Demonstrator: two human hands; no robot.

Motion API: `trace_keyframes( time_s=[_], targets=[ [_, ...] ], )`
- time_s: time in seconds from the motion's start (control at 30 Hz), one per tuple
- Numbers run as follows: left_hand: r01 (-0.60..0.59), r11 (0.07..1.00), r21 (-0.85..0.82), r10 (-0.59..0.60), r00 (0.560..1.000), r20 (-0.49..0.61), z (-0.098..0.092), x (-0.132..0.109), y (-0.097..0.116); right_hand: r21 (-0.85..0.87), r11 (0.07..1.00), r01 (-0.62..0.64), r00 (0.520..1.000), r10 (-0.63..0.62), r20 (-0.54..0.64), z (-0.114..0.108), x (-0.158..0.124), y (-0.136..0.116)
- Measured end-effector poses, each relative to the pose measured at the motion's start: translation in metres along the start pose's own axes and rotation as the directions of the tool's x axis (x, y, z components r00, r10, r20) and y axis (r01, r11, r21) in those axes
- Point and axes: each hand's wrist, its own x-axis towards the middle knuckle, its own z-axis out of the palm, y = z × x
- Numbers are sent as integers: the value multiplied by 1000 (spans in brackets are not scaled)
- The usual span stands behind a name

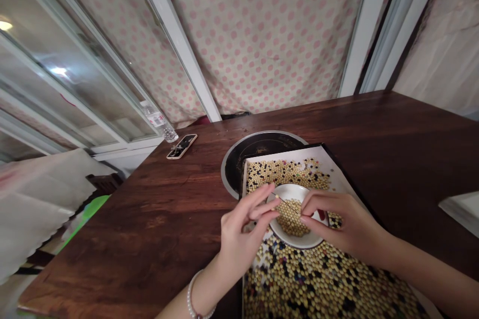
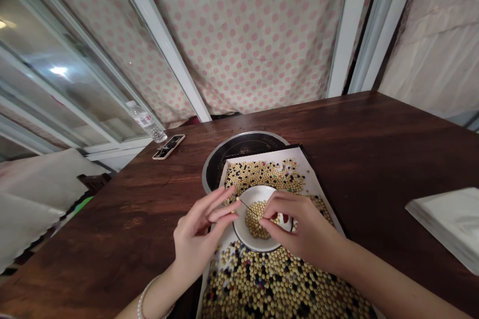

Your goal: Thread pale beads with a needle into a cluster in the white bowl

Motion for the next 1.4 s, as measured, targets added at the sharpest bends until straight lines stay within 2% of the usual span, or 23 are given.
trace_keyframes(
  time_s=[0.07, 0.17, 0.3, 0.4, 0.7, 1.0, 1.4],
  targets=[
    [103, 989, -106, -110, 992, -60, 0, 4, 0, -4, 1000, -1, 1000, 1, -5, 0, 0, 0],
    [189, 950, -248, -220, 970, -107, -2, 9, -2, -14, 1000, -14, 1000, 13, -6, -1, 0, -1],
    [243, 873, -423, -296, 953, -63, -5, 13, -2, -16, 1000, -13, 1000, 13, 6, -1, 0, 0],
    [272, 833, -483, -323, 946, -24, -6, 14, 0, -16, 1000, 1, 1000, -1, 30, 0, -1, 1],
    [330, 779, -534, -363, 931, 45, -7, 15, -1, 7, 999, 33, 999, -33, 38, 1, -2, 1],
    [393, 679, -620, -401, 906, 135, -10, 17, -2, 25, 992, 125, 991, -126, 51, -1, -1, 3],
    [377, 767, -518, -397, 914, 78, -11, 17, -3, 19, 990, 138, 989, -139, 48, -1, -2, 1]
  ],
)
